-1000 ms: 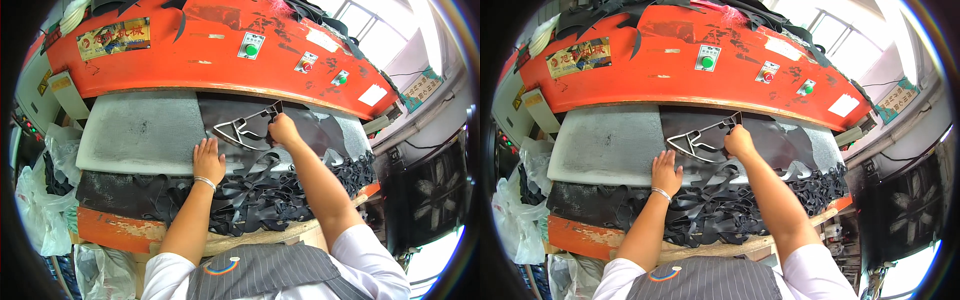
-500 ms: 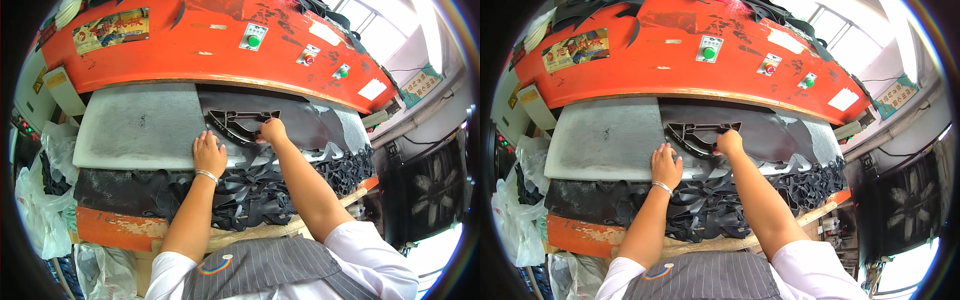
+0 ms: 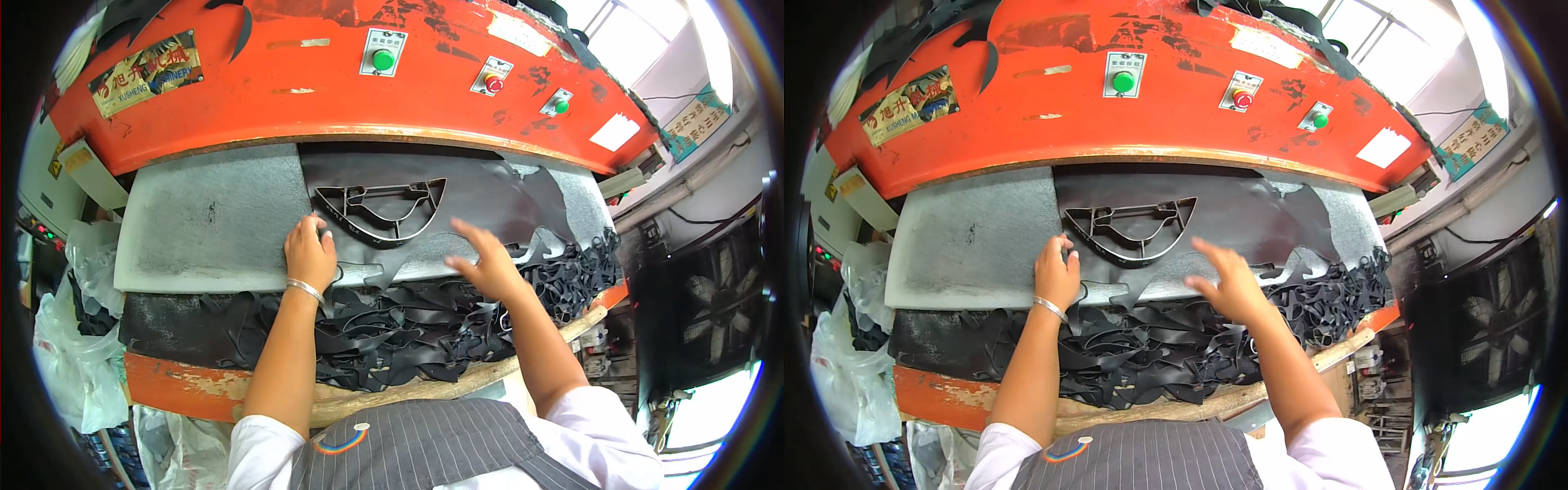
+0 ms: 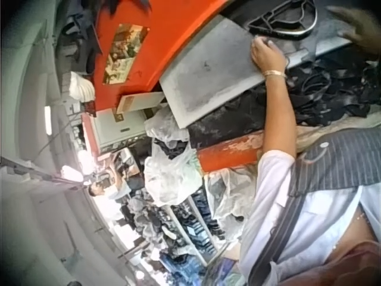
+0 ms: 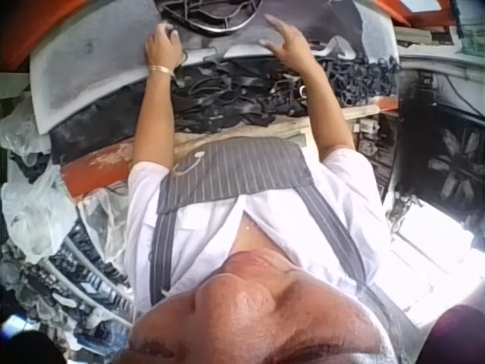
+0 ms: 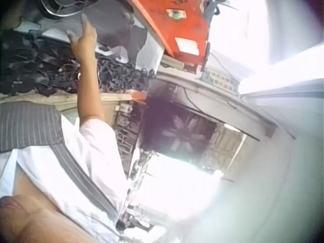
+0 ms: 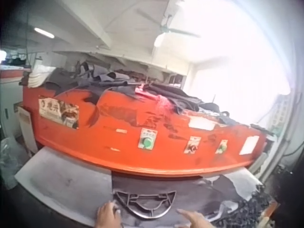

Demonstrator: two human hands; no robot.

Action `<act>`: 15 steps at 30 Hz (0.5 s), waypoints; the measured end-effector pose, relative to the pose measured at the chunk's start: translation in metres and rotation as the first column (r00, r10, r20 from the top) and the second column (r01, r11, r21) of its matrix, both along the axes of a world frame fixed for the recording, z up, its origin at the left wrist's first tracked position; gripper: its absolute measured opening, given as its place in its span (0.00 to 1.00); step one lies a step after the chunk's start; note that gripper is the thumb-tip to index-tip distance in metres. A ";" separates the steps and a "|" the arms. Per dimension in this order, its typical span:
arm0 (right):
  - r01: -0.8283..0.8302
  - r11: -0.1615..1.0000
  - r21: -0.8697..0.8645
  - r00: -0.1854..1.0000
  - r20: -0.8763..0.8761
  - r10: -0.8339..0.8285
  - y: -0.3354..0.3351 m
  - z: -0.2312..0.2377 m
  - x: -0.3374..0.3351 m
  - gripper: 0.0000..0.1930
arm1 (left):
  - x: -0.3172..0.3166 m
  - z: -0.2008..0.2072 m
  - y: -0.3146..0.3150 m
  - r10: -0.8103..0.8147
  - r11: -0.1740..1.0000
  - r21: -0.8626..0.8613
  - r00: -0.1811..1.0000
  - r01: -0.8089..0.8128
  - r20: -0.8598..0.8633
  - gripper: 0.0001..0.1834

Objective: Operating a large red hydraulic press using metal dies to cut shoe components from sheets of leather.

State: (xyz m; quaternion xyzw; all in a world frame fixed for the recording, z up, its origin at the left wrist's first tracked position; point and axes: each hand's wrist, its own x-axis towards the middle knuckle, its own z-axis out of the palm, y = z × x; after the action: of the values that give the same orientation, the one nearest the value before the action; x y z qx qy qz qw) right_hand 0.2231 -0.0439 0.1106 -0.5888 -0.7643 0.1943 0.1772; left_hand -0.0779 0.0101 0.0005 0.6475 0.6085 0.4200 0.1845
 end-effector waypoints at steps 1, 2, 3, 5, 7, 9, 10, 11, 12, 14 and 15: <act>0.040 0.998 0.041 0.999 -0.017 -0.040 0.021 -0.014 0.004 0.36 | 0.003 0.000 0.008 0.003 0.999 -0.051 1.000 -0.003 0.017 0.11; 0.067 0.995 0.076 0.997 -0.051 -0.063 0.042 -0.032 -0.002 0.36 | -0.005 -0.001 0.012 0.012 0.998 -0.058 1.000 -0.012 -0.003 0.11; 0.069 0.995 0.074 0.996 -0.055 -0.065 0.057 -0.043 -0.005 0.36 | -0.009 -0.003 0.019 0.015 1.000 -0.017 0.999 -0.016 -0.051 0.10; 0.061 0.996 0.062 0.998 -0.025 -0.059 0.076 -0.067 -0.011 0.32 | -0.015 -0.010 0.023 0.030 0.999 0.025 0.990 -0.027 -0.140 0.10; 0.045 0.992 0.121 0.998 -0.040 -0.040 0.080 -0.083 -0.011 0.29 | -0.017 -0.008 0.020 0.029 0.999 0.025 0.986 -0.026 -0.167 0.10; 0.049 0.978 0.204 0.990 -0.138 -0.021 0.081 -0.088 -0.015 0.24 | -0.017 -0.006 0.020 0.034 0.999 0.030 0.983 -0.029 -0.181 0.10; 0.050 0.979 0.197 0.991 -0.135 -0.023 0.078 -0.090 -0.016 0.24 | -0.017 -0.005 0.021 0.033 0.999 0.030 0.982 -0.027 -0.188 0.10; 0.039 0.975 0.217 0.995 -0.101 -0.018 0.072 -0.093 -0.020 0.24 | -0.019 -0.004 0.020 0.037 0.999 0.030 0.979 -0.032 -0.198 0.11; 0.028 0.971 0.238 0.998 -0.067 -0.013 0.066 -0.095 -0.024 0.25 | -0.021 -0.003 0.018 0.040 0.999 0.022 0.979 -0.036 -0.199 0.11; 0.046 0.947 0.319 0.999 -0.008 -0.046 0.056 -0.097 -0.029 0.25 | -0.022 -0.001 0.015 0.037 0.998 0.056 0.974 -0.025 -0.224 0.11; 0.052 0.942 0.332 0.998 0.003 -0.056 0.052 -0.095 -0.028 0.25 | -0.021 0.000 0.015 0.036 0.998 0.049 0.975 -0.026 -0.220 0.11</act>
State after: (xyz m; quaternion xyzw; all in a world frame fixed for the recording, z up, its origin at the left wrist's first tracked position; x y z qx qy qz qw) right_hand 0.1951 0.0084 0.0154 -0.5726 -0.7706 0.0545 0.2744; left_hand -0.0986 0.0253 0.0001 0.6848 0.6254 0.3621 0.0941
